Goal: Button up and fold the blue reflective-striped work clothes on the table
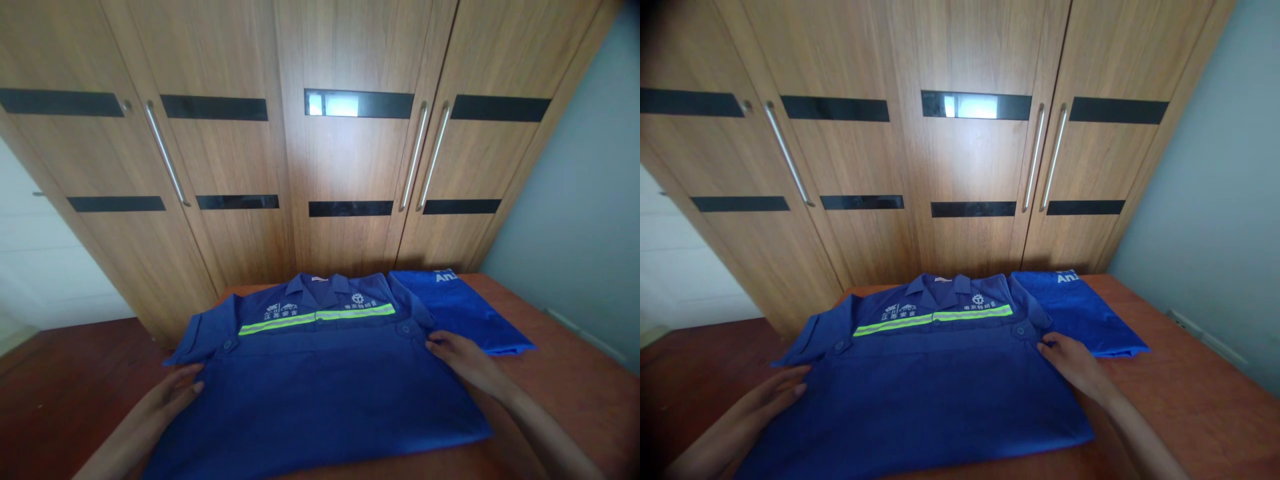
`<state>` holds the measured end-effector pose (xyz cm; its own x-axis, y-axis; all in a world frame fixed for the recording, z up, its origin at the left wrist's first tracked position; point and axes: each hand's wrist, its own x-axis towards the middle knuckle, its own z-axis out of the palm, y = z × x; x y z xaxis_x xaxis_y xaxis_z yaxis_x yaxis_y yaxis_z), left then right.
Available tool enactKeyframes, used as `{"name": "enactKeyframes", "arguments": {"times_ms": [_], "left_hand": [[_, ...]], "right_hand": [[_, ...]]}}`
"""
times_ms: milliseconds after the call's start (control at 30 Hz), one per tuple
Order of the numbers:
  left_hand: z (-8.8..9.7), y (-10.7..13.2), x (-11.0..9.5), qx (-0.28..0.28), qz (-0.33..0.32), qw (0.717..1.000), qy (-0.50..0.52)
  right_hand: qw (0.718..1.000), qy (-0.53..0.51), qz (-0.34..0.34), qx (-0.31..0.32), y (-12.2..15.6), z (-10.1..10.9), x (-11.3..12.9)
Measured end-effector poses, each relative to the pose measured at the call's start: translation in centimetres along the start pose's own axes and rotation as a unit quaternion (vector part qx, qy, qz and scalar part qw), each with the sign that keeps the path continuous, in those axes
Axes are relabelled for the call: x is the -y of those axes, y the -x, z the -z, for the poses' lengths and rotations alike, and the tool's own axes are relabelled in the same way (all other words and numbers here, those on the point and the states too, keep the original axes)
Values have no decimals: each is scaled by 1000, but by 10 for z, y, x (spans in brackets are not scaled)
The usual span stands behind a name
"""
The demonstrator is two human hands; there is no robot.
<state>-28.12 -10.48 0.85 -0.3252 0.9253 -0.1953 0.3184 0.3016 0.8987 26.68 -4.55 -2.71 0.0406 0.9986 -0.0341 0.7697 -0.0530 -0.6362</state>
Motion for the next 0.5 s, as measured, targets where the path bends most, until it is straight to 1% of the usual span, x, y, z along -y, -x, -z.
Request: {"name": "enactKeyframes", "arguments": {"times_ms": [67, 133, 200, 333, 400, 500], "left_hand": [[-10, -6, -17, 42, 52, 995, 68], [-18, -15, -25, 49, 59, 992, 98], [-24, -26, -27, 52, 50, 991, 111], [-28, -45, -23, 88, 61, 985, 132], [-27, -53, -19, 90, 37, 990, 106], [-24, -64, -11, 57, -41, 997, 26]], "right_hand": [[999, 20, 7, -24, -17, -4, 4], [999, 32, 0, -44, -29, -9, 5], [998, 34, -9, -49, -37, -15, 3], [998, 39, -3, -56, -42, -26, -4], [997, 43, 11, -60, -41, -29, -5], [995, 42, 18, -88, -35, -32, -2]]}}
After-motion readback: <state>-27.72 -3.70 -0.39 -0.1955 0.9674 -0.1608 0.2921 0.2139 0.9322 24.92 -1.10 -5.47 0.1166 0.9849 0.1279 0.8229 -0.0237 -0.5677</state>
